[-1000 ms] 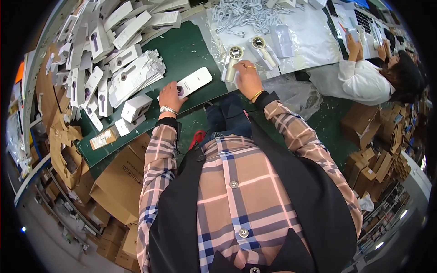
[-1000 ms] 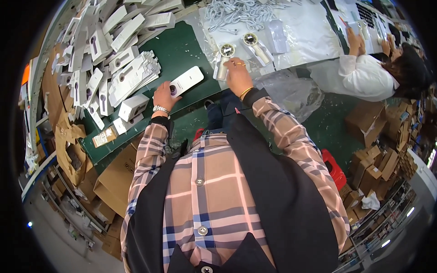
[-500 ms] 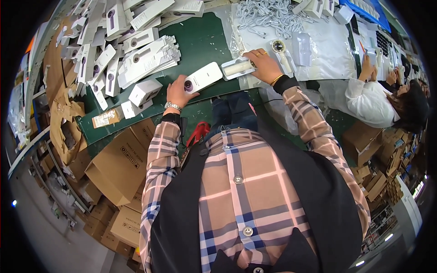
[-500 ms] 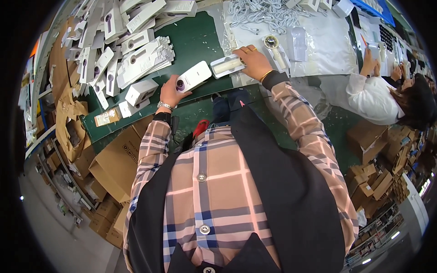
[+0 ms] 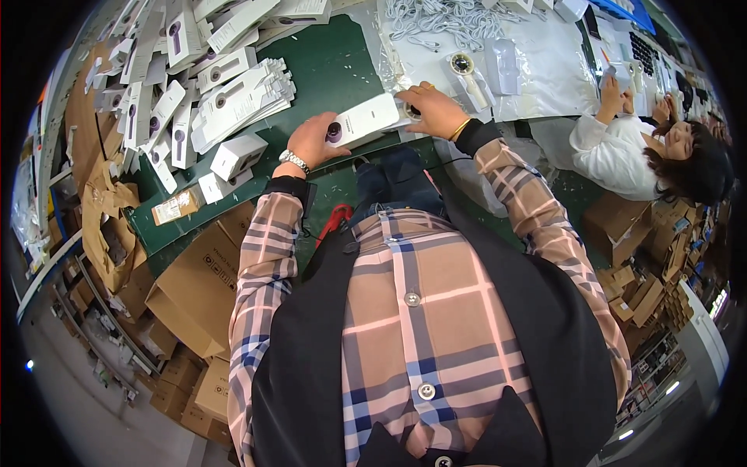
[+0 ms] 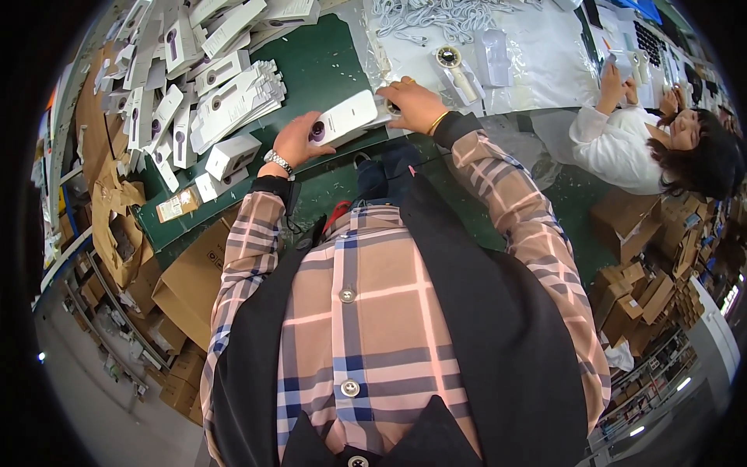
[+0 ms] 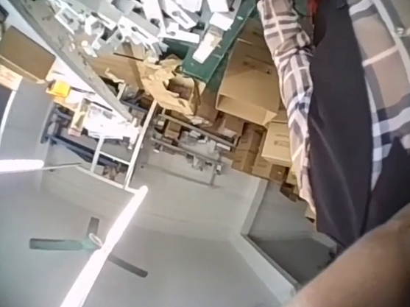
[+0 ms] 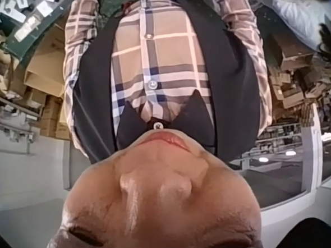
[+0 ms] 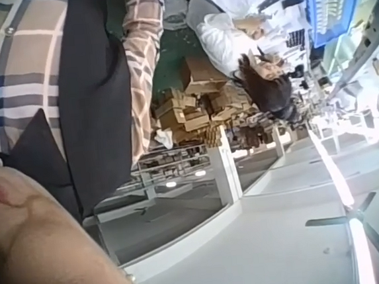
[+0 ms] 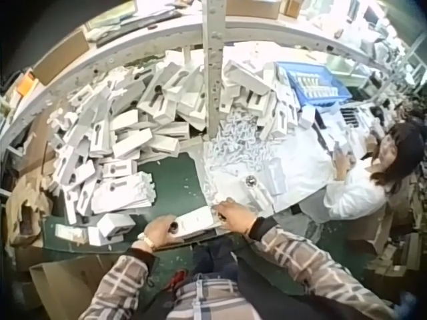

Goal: The person packs a camera into a box, inserts a cable and a manual, and closes the lid. After repeating this process, they place the boxed items into a larger shipping carton and tighten a wrist strap.

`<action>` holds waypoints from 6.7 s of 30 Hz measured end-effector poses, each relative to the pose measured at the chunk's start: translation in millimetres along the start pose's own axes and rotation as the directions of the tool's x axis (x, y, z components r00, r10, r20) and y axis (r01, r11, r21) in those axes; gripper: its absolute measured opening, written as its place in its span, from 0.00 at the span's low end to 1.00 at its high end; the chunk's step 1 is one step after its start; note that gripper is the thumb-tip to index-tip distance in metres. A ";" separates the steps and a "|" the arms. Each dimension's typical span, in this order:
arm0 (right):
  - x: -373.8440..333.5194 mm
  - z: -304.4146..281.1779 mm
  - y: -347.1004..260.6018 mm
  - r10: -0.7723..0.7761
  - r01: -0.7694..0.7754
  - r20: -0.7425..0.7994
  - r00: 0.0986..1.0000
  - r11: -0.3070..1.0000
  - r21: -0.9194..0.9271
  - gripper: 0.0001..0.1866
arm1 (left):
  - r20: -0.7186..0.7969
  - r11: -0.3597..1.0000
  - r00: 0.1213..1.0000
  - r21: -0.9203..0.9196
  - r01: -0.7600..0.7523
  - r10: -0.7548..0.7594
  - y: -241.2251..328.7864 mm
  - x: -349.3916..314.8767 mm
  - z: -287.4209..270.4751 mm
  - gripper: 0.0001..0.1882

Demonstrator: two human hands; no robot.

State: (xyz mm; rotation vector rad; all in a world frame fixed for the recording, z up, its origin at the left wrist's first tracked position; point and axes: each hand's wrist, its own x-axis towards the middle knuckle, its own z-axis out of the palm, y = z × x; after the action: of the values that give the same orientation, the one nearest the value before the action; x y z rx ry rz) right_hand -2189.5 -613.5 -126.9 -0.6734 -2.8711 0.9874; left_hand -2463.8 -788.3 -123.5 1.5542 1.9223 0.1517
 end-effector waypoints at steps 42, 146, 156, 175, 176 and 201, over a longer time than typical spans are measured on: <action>48.0 53.5 -2.2 0.060 -0.076 0.053 0.997 0.906 0.415 0.11 | -0.212 0.989 0.975 0.111 0.094 -0.069 9.2 21.4 49.9 0.46; 12.4 54.7 -117.9 0.372 0.123 -0.445 0.815 0.639 0.759 0.16 | -0.426 0.488 0.902 -0.775 -0.402 0.067 10.9 23.9 13.4 0.24; 14.9 64.7 -117.0 0.316 0.041 -0.627 0.712 0.873 0.486 0.13 | -0.450 0.723 0.844 -0.473 -0.503 0.293 -1.9 11.0 1.3 0.30; 12.2 65.2 -100.4 0.037 0.083 -0.668 0.743 0.986 0.147 0.15 | -0.477 0.840 0.796 -0.189 -0.508 0.374 5.5 6.0 13.7 0.40; 14.4 68.5 -97.5 0.084 0.084 -0.675 0.733 0.974 0.212 0.14 | -0.478 0.839 0.794 -0.189 -0.510 0.375 6.7 9.9 14.6 0.40; -21.6 54.3 -133.5 0.441 -0.015 -0.168 0.882 0.383 0.924 0.04 | -0.031 0.695 0.999 -0.719 -0.016 -0.009 49.4 -69.0 -1.5 0.36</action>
State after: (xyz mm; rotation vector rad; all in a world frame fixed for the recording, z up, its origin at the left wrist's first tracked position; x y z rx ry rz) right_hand -2231.1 -747.9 -88.7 -0.9705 -1.4608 1.9203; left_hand -2417.8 -836.2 -70.7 1.0041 1.5742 0.8392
